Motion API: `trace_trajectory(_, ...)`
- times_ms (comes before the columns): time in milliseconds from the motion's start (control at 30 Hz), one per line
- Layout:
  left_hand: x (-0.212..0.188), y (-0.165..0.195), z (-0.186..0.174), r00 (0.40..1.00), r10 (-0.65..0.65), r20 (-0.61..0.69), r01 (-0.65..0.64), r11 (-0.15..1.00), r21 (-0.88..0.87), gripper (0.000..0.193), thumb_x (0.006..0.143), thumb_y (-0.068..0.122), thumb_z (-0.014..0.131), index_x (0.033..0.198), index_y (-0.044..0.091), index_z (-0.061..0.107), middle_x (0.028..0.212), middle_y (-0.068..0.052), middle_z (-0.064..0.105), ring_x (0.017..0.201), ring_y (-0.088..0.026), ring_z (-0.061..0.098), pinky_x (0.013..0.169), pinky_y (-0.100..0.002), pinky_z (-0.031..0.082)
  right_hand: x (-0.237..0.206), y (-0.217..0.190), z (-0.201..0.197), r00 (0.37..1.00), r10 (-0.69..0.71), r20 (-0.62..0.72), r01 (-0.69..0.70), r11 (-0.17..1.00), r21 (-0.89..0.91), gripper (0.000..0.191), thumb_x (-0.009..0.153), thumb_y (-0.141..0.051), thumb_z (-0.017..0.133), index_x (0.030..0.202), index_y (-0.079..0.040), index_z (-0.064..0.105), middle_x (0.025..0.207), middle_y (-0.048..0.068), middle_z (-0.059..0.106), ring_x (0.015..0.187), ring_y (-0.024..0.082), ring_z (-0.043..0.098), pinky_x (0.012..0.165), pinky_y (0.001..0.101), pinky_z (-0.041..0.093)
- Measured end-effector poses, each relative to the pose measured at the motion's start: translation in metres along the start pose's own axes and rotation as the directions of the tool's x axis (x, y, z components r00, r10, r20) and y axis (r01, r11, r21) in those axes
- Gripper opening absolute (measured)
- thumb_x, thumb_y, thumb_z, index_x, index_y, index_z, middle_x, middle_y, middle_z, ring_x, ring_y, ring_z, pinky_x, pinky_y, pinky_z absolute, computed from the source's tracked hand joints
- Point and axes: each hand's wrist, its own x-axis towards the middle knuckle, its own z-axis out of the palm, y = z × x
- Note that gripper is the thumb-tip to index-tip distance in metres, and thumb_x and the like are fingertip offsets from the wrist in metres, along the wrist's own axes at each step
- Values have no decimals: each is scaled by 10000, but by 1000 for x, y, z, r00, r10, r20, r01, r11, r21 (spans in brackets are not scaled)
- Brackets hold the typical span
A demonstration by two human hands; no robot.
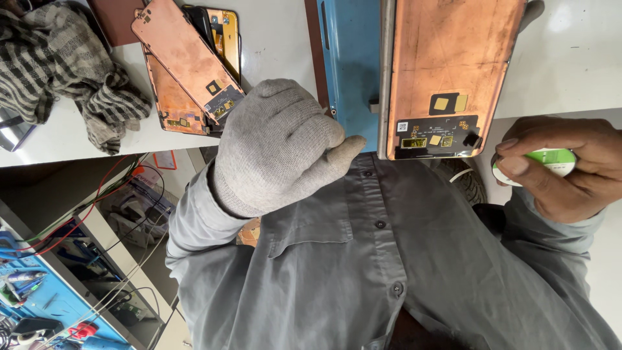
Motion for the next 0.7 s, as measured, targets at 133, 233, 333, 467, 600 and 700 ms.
trace_trajectory(133, 1, -1, -1, 999, 29, -25, -29, 1000, -5, 311, 913, 149, 901, 915, 78, 599, 755, -54, 574, 692, -251, 590, 721, -400, 491, 0, 4, 0, 998, -50, 26, 50, 999, -21, 157, 954, 12, 748, 1023, 73, 621, 915, 200, 712, 709, 187, 730, 620, 268, 601)
trace_trajectory(233, 1, -2, -1, 1000, 12, -5, -12, 1000, -17, 313, 954, 169, 910, 936, 89, 608, 770, -45, 576, 715, -249, 595, 749, -407, 497, -1, 5, 3, 999, -47, 3, 47, 999, -26, 157, 940, 5, 751, 1011, 73, 628, 903, 196, 718, 697, 180, 728, 624, 273, 603)
trace_trajectory(333, 0, -3, 0, 1000, 11, -5, -11, 1000, -27, 319, 957, 175, 912, 928, 91, 605, 766, -49, 577, 717, -250, 598, 742, -405, 493, -1, 4, 6, 999, -28, -26, 28, 1000, 5, 156, 910, -6, 746, 978, 69, 628, 853, 183, 721, 699, 174, 726, 598, 262, 601)
trace_trajectory(467, 1, -4, -1, 999, 33, -30, -34, 999, -33, 316, 912, 155, 902, 895, 82, 595, 736, -55, 575, 684, -244, 591, 705, -400, 485, 1, -5, 7, 998, -64, 23, 66, 995, -71, 169, 951, -5, 767, 1043, 78, 652, 884, 199, 722, 708, 165, 729, 629, 261, 596)
trace_trajectory(600, 2, -9, -6, 999, -30, -15, 30, 999, -41, 334, 977, 113, 901, 904, 106, 575, 769, -36, 574, 738, -221, 613, 696, -363, 476, 13, -5, 16, 984, -152, 97, 156, 987, -35, 146, 885, 5, 765, 971, 90, 684, 812, 173, 724, 674, 162, 741, 577, 258, 590)
trace_trajectory(700, 0, -9, -11, 998, -32, -48, 31, 999, -15, 324, 904, 71, 883, 872, 83, 560, 714, -49, 534, 702, -249, 593, 712, -396, 468, 15, -10, 21, 975, -193, 110, 204, 974, -95, 160, 851, 19, 788, 946, 105, 693, 809, 203, 726, 672, 191, 739, 544, 261, 575)
